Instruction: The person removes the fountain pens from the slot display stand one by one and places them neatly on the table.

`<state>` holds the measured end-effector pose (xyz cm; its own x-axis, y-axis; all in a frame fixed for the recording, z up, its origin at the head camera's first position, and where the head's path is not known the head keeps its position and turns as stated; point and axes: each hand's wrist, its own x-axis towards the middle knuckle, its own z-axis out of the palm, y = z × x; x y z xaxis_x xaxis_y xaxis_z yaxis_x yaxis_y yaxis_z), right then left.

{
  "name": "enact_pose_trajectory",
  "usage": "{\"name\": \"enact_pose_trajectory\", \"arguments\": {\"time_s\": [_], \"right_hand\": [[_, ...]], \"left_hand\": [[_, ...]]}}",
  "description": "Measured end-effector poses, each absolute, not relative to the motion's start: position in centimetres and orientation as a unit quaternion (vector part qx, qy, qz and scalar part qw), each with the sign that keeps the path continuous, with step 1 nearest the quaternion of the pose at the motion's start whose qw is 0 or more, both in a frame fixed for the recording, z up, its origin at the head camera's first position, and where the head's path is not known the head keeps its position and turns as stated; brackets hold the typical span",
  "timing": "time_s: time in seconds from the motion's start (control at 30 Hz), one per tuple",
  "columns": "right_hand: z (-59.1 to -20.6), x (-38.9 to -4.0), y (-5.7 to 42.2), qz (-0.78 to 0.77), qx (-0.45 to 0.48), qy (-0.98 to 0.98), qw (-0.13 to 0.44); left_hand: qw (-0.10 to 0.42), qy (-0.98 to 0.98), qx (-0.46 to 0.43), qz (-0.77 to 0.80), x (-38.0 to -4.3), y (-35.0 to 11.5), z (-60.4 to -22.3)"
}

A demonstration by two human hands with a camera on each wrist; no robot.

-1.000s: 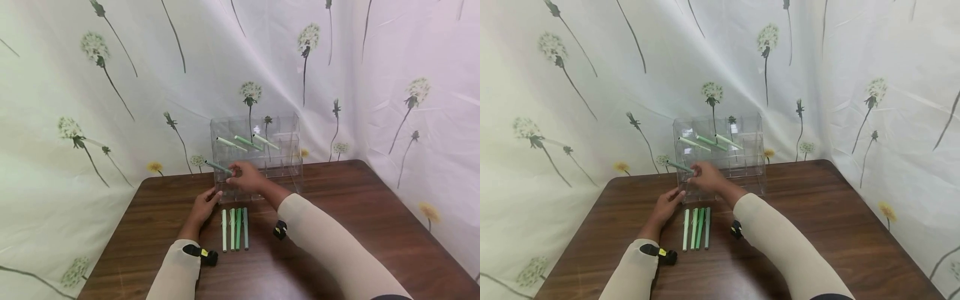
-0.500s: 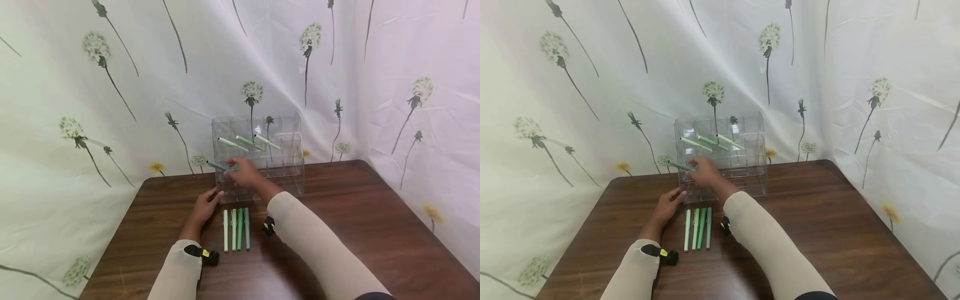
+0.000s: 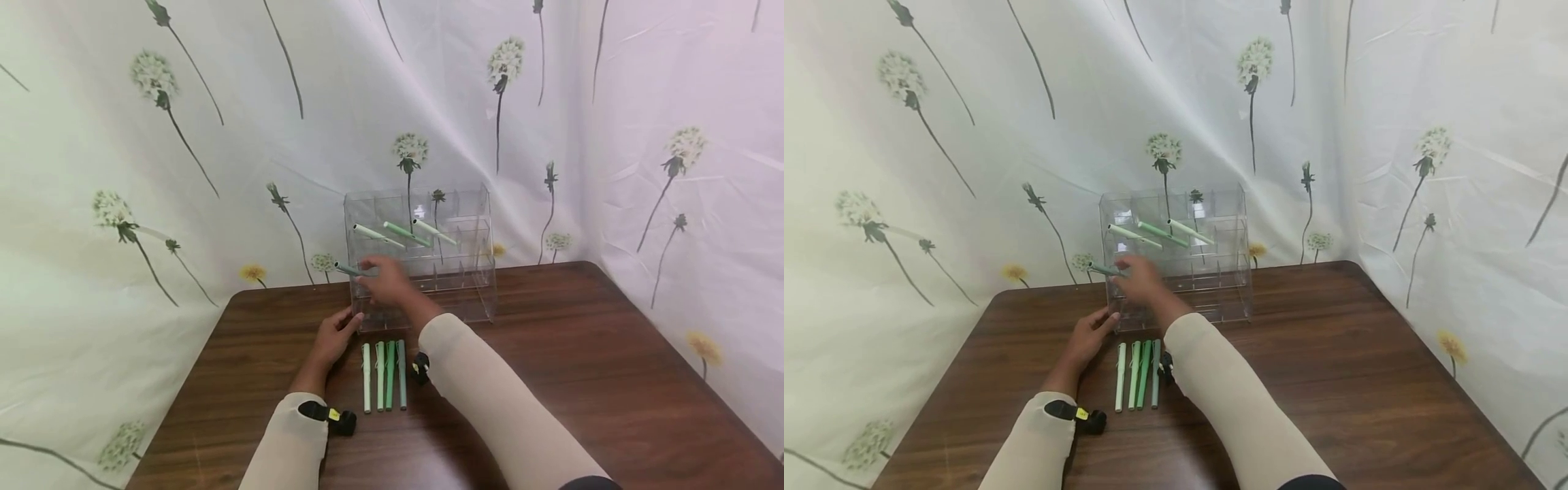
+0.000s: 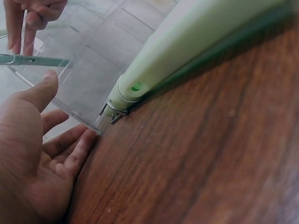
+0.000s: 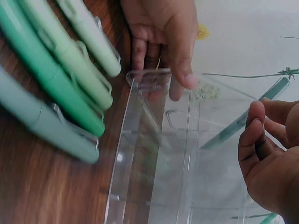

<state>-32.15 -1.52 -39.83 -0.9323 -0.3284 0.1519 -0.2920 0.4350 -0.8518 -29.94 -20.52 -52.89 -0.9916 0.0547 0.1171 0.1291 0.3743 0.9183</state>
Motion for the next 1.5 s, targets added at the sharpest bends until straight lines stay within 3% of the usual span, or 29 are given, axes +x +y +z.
{"name": "enact_pose_trajectory", "arguments": {"time_s": [0.37, 1.5], "right_hand": [[-39.9, -32.0, -3.3, -0.515, -0.132, 0.847, 0.025], [-39.6, -32.3, -2.6, -0.561, -0.162, 0.812, -0.014]], "left_hand": [[0.045, -0.828, -0.061, -0.556, -29.9, -20.3, -52.9], [0.038, -0.834, -0.051, -0.548, -29.7, -20.2, -52.6]]}}
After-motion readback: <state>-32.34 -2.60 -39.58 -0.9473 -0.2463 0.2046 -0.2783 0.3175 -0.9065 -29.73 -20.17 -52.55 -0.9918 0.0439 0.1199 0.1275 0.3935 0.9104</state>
